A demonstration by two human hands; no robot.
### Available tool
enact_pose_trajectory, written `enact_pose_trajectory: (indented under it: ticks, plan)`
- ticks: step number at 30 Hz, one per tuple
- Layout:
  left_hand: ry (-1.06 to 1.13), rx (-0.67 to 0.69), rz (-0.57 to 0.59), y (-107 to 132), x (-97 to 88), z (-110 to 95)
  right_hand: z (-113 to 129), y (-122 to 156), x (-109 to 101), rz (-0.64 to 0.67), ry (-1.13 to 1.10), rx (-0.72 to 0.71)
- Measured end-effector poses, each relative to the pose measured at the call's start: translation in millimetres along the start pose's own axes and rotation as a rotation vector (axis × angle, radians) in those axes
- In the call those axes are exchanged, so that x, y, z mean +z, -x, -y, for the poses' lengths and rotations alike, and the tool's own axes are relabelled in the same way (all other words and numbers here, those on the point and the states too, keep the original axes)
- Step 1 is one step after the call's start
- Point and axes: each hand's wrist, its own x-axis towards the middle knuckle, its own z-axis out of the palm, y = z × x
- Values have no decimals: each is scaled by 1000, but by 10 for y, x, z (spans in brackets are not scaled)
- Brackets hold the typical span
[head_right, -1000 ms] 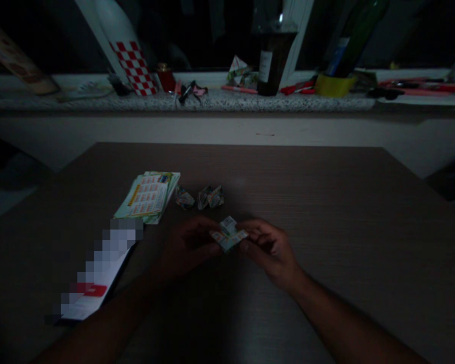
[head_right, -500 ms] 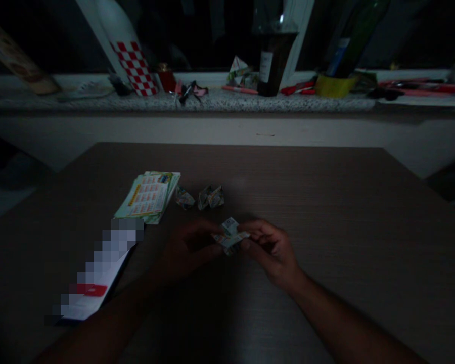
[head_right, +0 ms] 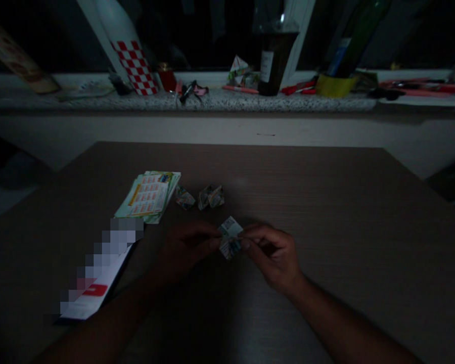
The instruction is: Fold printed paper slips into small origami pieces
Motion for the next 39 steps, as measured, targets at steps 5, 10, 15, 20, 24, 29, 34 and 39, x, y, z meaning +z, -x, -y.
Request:
enact_pose_trajectory:
  ticks: [5, 10, 15, 20, 24, 29, 34, 39]
  plan:
    - [7, 73, -76, -8, 36, -23, 29, -10, 34, -62, 13, 9]
    - [-37, 34, -120, 22, 80, -40, 58, -16, 81, -162, 64, 74]
    - [-16, -82, -246, 49, 153, -47, 72, 1, 132, -240, 45, 163]
    - [-2, -129, -292, 50, 178, -76, 58, 15, 166, -278, -65, 185]
    - [-3, -114, -269, 56, 165, -48, 67, 17, 168, -277, -79, 182]
    - [39, -140, -213, 49, 145, -25, 69, 19, 156, -282, 21, 162]
    - [158, -207, -62, 7, 140, -14, 53, 26, 145, -222, 120, 124]
    - [84, -221, -13, -3, 135, -24, 45, 20, 150, -165, 103, 174]
